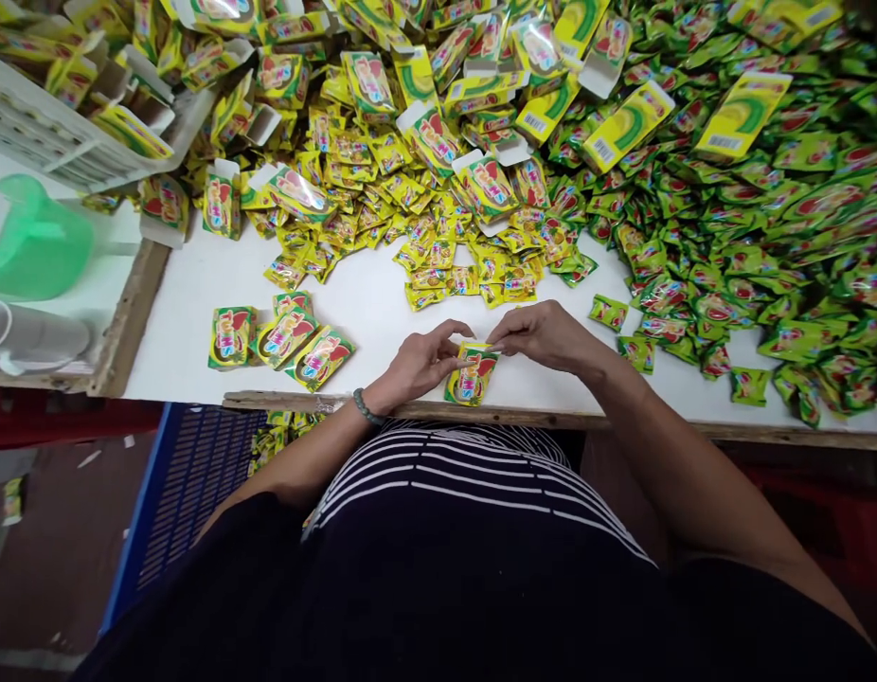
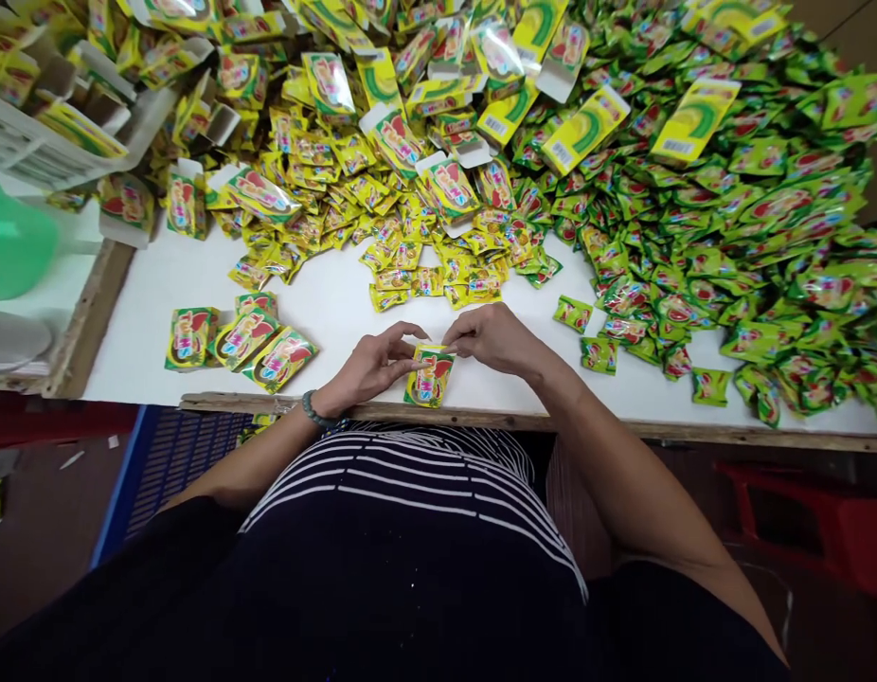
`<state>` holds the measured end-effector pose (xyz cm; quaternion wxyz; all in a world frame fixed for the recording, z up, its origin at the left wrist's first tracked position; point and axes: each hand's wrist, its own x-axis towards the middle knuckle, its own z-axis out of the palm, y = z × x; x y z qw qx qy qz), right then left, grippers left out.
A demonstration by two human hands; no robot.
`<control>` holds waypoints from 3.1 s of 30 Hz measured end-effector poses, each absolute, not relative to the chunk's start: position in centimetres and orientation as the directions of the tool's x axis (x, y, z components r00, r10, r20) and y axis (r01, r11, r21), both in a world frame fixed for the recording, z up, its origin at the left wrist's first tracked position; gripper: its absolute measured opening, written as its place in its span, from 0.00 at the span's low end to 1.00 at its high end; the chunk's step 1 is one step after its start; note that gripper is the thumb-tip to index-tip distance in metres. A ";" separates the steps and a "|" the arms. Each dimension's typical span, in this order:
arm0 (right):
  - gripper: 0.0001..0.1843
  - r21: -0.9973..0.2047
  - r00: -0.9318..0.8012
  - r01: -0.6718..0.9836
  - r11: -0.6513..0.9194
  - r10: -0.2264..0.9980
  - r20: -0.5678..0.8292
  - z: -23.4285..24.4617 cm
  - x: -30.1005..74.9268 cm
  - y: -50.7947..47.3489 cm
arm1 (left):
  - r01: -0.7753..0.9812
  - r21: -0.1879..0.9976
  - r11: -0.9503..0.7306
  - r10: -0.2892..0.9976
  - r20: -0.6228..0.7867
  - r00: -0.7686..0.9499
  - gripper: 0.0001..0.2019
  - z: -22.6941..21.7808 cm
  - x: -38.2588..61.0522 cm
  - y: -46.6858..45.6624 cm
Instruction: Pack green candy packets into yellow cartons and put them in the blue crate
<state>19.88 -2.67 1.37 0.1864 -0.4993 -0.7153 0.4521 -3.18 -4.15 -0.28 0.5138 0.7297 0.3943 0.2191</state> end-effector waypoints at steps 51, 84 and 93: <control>0.11 -0.606 -0.587 0.729 0.318 0.746 -0.315 4.9 19.7 -1.8 | 0.365 0.911 -0.192 0.797 -0.072 0.599 0.15 0.5 -2.9 -4.6; 0.07 -0.777 -0.069 0.583 0.238 0.967 0.244 -1.0 17.5 -8.6 | 0.283 0.957 -0.054 0.900 -0.076 0.429 0.16 -1.4 -1.7 -5.1; 0.10 -0.696 -0.038 0.665 0.270 0.944 0.329 -2.8 18.0 -7.3 | 0.656 0.748 -0.097 0.954 -0.118 0.275 0.10 1.9 -8.3 -1.8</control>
